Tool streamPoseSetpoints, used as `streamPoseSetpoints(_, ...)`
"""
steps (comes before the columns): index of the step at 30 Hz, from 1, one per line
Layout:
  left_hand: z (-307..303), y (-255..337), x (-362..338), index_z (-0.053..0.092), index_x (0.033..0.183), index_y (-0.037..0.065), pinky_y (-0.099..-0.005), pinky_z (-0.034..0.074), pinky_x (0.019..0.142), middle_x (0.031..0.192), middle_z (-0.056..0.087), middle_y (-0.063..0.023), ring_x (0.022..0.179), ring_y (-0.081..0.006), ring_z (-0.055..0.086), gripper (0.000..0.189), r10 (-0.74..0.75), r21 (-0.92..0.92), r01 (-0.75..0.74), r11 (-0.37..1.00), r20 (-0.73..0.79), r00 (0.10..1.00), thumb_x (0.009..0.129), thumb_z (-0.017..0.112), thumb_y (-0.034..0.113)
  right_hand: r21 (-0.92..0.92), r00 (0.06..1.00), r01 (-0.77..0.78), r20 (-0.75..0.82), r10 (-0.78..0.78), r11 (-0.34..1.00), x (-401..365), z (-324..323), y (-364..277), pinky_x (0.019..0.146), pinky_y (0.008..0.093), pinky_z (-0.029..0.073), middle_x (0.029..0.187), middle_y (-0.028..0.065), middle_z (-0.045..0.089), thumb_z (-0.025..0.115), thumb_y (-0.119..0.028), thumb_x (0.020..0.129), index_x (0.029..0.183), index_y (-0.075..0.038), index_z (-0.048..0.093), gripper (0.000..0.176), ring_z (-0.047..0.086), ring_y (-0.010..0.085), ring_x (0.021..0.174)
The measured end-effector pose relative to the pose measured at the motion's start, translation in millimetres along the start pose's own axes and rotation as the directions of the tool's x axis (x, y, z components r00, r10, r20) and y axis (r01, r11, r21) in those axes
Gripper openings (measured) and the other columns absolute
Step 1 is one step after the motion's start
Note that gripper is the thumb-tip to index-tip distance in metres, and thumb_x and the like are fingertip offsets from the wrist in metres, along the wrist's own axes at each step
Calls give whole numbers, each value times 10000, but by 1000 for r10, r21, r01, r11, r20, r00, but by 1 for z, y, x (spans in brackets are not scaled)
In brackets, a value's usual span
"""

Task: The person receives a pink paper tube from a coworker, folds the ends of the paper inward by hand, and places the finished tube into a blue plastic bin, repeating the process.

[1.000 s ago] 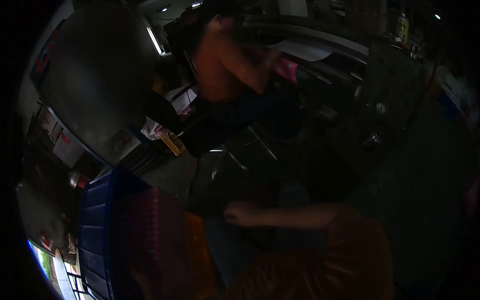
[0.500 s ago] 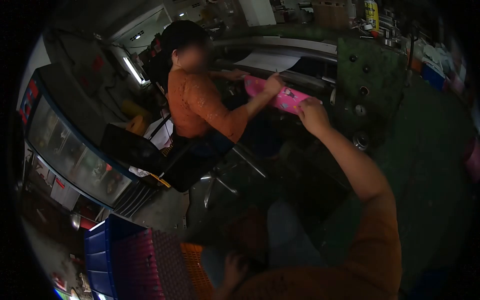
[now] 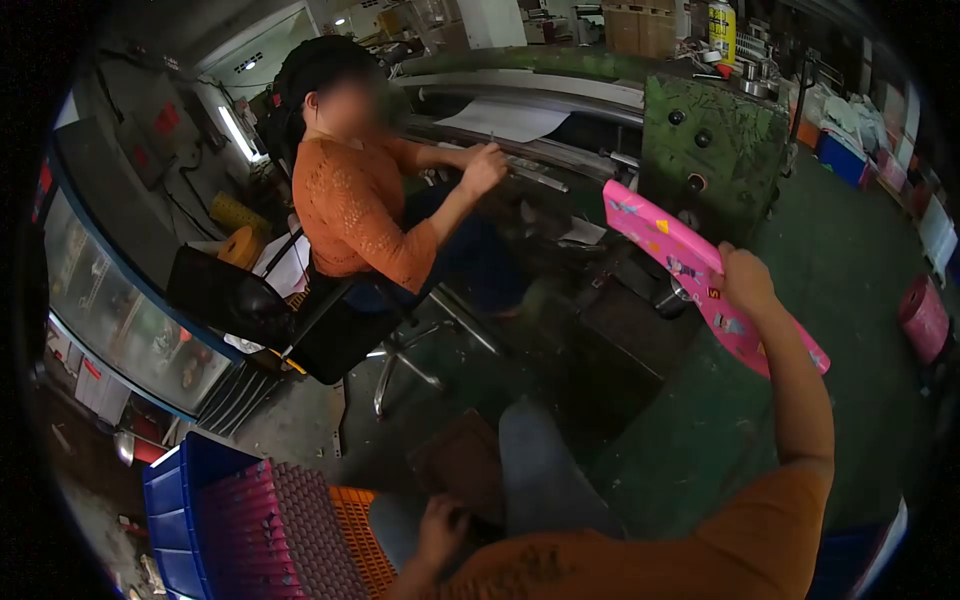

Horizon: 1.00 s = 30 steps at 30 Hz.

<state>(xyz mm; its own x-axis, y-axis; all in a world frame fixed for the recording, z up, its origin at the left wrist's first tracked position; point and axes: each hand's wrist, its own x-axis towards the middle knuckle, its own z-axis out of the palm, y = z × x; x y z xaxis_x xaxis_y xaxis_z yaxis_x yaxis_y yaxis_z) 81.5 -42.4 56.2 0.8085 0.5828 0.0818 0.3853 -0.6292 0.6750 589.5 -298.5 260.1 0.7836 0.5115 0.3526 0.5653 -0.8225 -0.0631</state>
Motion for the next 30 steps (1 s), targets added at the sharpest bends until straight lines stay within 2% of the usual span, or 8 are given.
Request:
streamPoseSetpoints(4, -27, 68, 52, 595, 1022, 63, -436, 468, 868, 1103, 542, -164, 1027, -373, 544, 333, 367, 92, -357, 930, -144, 919, 701, 685, 65, 97, 972, 203, 104, -213, 974, -73, -23, -68, 664, 488, 468, 748, 206, 594, 665, -215, 752, 906, -18, 517, 291, 585, 425, 726)
streamPoseSetpoints(7, -50, 129, 86, 564, 1066, 55, -469, 455, 880, 1108, 523, -163, 1033, -377, 533, 383, 610, 255, -561, 787, -192, 768, 706, 689, 84, 159, 807, 547, 163, -568, 822, -114, 1, -149, 613, 436, 477, 721, 142, 599, 649, -201, 734, 804, -49, 524, 209, 609, 336, 707)
streamPoseSetpoints(11, -52, 122, 87, 566, 1088, 69, -430, 471, 853, 1115, 560, -164, 1028, -353, 551, 425, 525, 331, -483, 811, -49, 849, 695, 715, 137, 110, 490, 864, 38, -871, 491, -155, 33, -252, 568, 369, 478, 689, 65, 578, 643, -183, 708, 748, -86, 527, 157, 614, 230, 669)
streamPoseSetpoints(13, -51, 87, 81, 555, 1003, 61, -438, 504, 741, 933, 624, -164, 902, -330, 619, 342, 218, 196, -248, 949, 165, 962, 730, 693, 215, 117, 408, 908, -27, -913, 402, -158, 34, -284, 566, 364, 475, 689, 65, 567, 639, -210, 721, 752, -85, 527, 171, 607, 226, 666)
streamPoseSetpoints(15, -63, 65, 66, 553, 969, 61, -438, 506, 700, 886, 630, -153, 865, -321, 628, 324, 158, 277, -191, 942, 136, 978, 725, 695, 220, 233, 222, 950, -44, -974, 206, -149, 32, -308, 572, 363, 475, 712, 70, 555, 650, -319, 741, 754, -86, 525, 265, 595, 227, 663)
streamPoseSetpoints(20, -95, 34, 36, 550, 902, 54, -437, 511, 648, 848, 633, -146, 829, -315, 633, 293, -50, 481, -7, 877, 106, 993, 719, 695, 230, 452, 184, 844, 260, -948, 288, -132, 46, -345, 635, 418, 495, 793, 99, 594, 659, -464, 765, 878, -72, 581, 416, 623, 309, 760)
streamPoseSetpoints(26, -91, 10, 45, 567, 945, 59, -417, 518, 656, 859, 638, -136, 817, -316, 636, 267, 122, 585, -47, 810, -89, 989, 749, 646, 221, 521, 133, 771, 430, -893, 366, -135, 41, -378, 659, 438, 492, 815, 136, 640, 665, -382, 781, 850, -59, 591, 338, 634, 325, 788)
streamPoseSetpoints(30, -94, 13, 60, 577, 952, 56, -432, 506, 693, 862, 637, -150, 818, -337, 626, 280, -123, 399, 86, 913, 68, 990, 753, 649, 239, 230, 204, 954, -17, -979, 195, -138, 84, -375, 668, 436, 496, 808, 158, 651, 635, -308, 793, 835, -49, 598, 264, 643, 319, 794)
